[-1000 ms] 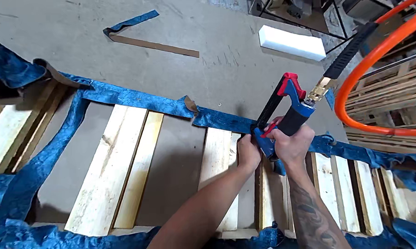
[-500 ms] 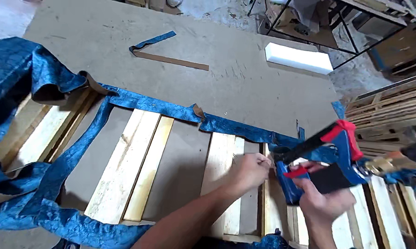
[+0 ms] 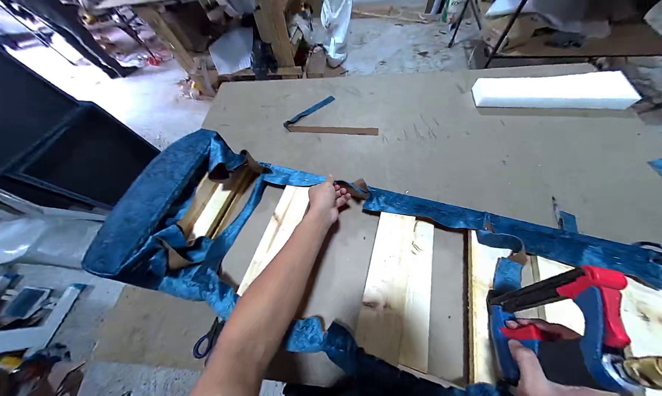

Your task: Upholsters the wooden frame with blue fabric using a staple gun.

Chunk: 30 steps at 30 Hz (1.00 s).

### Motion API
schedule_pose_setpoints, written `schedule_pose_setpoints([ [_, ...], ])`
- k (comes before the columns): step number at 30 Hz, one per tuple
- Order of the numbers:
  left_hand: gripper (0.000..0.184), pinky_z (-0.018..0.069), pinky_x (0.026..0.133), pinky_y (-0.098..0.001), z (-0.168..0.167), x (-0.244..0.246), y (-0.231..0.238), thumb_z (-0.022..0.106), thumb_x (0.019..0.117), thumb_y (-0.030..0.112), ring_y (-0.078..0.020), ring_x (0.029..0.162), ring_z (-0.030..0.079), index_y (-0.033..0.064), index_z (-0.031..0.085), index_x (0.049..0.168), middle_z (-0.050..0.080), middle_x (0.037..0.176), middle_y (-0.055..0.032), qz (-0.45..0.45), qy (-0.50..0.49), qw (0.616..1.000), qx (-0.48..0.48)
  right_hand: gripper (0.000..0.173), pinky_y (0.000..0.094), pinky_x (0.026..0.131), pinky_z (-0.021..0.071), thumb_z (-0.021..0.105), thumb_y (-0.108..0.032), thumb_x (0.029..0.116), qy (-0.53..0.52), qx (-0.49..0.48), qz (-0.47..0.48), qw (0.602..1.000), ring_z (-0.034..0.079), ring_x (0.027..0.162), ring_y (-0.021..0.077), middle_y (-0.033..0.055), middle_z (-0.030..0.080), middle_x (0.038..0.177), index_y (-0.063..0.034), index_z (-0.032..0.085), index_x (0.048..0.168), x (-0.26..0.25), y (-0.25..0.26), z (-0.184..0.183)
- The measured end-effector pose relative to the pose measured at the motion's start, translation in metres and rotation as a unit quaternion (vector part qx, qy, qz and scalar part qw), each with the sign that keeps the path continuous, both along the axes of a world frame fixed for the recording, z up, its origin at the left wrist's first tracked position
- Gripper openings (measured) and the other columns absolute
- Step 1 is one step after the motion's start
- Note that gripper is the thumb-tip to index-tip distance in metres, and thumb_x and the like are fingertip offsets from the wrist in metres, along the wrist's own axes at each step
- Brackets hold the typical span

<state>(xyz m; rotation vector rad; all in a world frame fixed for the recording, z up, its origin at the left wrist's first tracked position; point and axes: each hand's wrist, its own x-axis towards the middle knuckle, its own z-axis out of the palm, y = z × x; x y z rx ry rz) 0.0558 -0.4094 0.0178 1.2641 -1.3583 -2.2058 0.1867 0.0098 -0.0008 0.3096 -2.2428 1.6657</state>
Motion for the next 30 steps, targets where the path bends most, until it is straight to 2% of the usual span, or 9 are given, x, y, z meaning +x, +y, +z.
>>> schedule_pose_setpoints([
  [2, 0.035, 0.0640, 0.066, -0.0361, 0.006, 0.004, -0.004, 0.047, 0.1112, 0.030, -0.0177, 0.066, 0.070, -0.0028, 0.059, 0.108, 0.066, 0.081, -0.0100, -0.034, 0.024, 0.978, -0.202, 0.044, 0.0356, 0.093, 0.0615, 0.067, -0.001, 0.0810, -0.013, 0.015, -0.010, 1.000, 0.071, 0.098, 0.0152, 0.0070, 0.068, 0.107, 0.0085, 0.051, 0.120, 0.001, 0.000, -0.001],
  [5, 0.042, 0.0484, 0.107, -0.0541, 0.009, 0.025, -0.052, 0.075, 0.0921, 0.016, -0.0317, 0.128, 0.058, 0.0075, 0.063, 0.132, 0.061, 0.136, -0.0154, -0.234, -0.007, 0.742, -0.628, 0.039, 0.0381, 0.095, 0.0605, 0.066, 0.001, 0.0845, -0.024, 0.006, -0.028, 0.999, 0.071, 0.100, 0.0164, 0.0082, 0.068, 0.108, 0.0095, 0.051, 0.119, 0.005, -0.005, 0.001],
  [8, 0.073, 0.0313, 0.112, -0.0740, -0.008, 0.031, -0.094, 0.093, 0.0734, 0.035, -0.0443, 0.142, 0.041, 0.0182, 0.064, 0.138, 0.047, 0.153, -0.0182, -0.354, -0.057, 0.600, -0.715, 0.037, 0.0442, 0.095, 0.0603, 0.069, 0.005, 0.0833, -0.012, -0.013, -0.104, 0.994, 0.072, 0.099, 0.0240, 0.0124, 0.068, 0.107, 0.0112, 0.051, 0.115, 0.012, -0.024, 0.009],
  [10, 0.048, 0.0324, 0.115, -0.0682, -0.028, 0.027, -0.105, 0.078, 0.0901, 0.041, -0.0366, 0.140, 0.047, 0.0207, 0.068, 0.133, 0.053, 0.149, -0.0131, -0.385, -0.014, 0.565, -0.730, 0.035, 0.0423, 0.092, 0.0618, 0.065, 0.008, 0.0810, -0.013, -0.030, -0.163, 0.986, 0.072, 0.095, 0.0211, 0.0081, 0.068, 0.103, 0.0090, 0.051, 0.113, 0.012, -0.044, 0.017],
  [13, 0.027, 0.0366, 0.116, -0.0580, -0.045, 0.003, -0.100, 0.062, 0.1024, 0.026, -0.0307, 0.129, 0.057, 0.0159, 0.071, 0.126, 0.064, 0.132, -0.0116, -0.385, 0.083, 0.547, -0.738, 0.035, 0.0373, 0.090, 0.0612, 0.057, 0.009, 0.0854, -0.022, -0.024, -0.201, 0.979, 0.070, 0.096, 0.0150, 0.0034, 0.068, 0.103, 0.0056, 0.050, 0.120, 0.007, -0.040, 0.001],
  [18, 0.017, 0.0544, 0.099, -0.0423, -0.049, -0.018, -0.081, 0.062, 0.0897, -0.004, -0.0282, 0.105, 0.067, 0.0028, 0.075, 0.098, 0.070, 0.100, -0.0122, -0.380, 0.175, 0.579, -0.700, 0.058, 0.0343, 0.101, 0.0563, 0.077, -0.007, 0.0898, -0.030, 0.049, -0.283, 0.958, 0.068, 0.112, 0.0160, 0.0124, 0.069, 0.119, 0.0108, 0.046, 0.136, 0.010, -0.055, -0.001],
  [26, 0.011, 0.0512, 0.104, -0.0487, -0.048, 0.022, -0.076, 0.061, 0.0944, 0.000, -0.0355, 0.108, 0.066, -0.0017, 0.072, 0.095, 0.069, 0.104, -0.0183, -0.408, 0.199, 0.509, -0.731, 0.020, 0.0379, 0.082, 0.0624, 0.065, 0.004, 0.0881, -0.037, -0.056, -0.145, 0.987, 0.071, 0.095, 0.0211, 0.0052, 0.072, 0.104, -0.0042, 0.062, 0.106, 0.013, -0.135, 0.048],
  [28, 0.011, 0.0529, 0.099, -0.0471, -0.048, 0.035, -0.063, 0.064, 0.0929, 0.002, -0.0327, 0.105, 0.066, 0.0000, 0.073, 0.098, 0.069, 0.104, -0.0160, -0.437, 0.118, 0.563, -0.691, 0.023, 0.0401, 0.081, 0.0632, 0.071, -0.005, 0.0888, -0.061, -0.116, -0.071, 0.989, 0.071, 0.096, 0.0251, 0.0092, 0.071, 0.108, -0.0049, 0.064, 0.111, 0.002, -0.180, 0.057],
  [30, 0.023, 0.0560, 0.095, -0.0446, -0.041, 0.054, -0.042, 0.059, 0.1030, 0.016, -0.0249, 0.104, 0.068, 0.0020, 0.073, 0.114, 0.070, 0.108, -0.0123, -0.453, 0.027, 0.731, -0.510, 0.024, 0.0423, 0.081, 0.0633, 0.076, -0.012, 0.0858, -0.075, -0.142, -0.014, 0.987, 0.072, 0.093, 0.0263, 0.0102, 0.071, 0.104, -0.0070, 0.067, 0.107, -0.017, -0.215, 0.062],
])
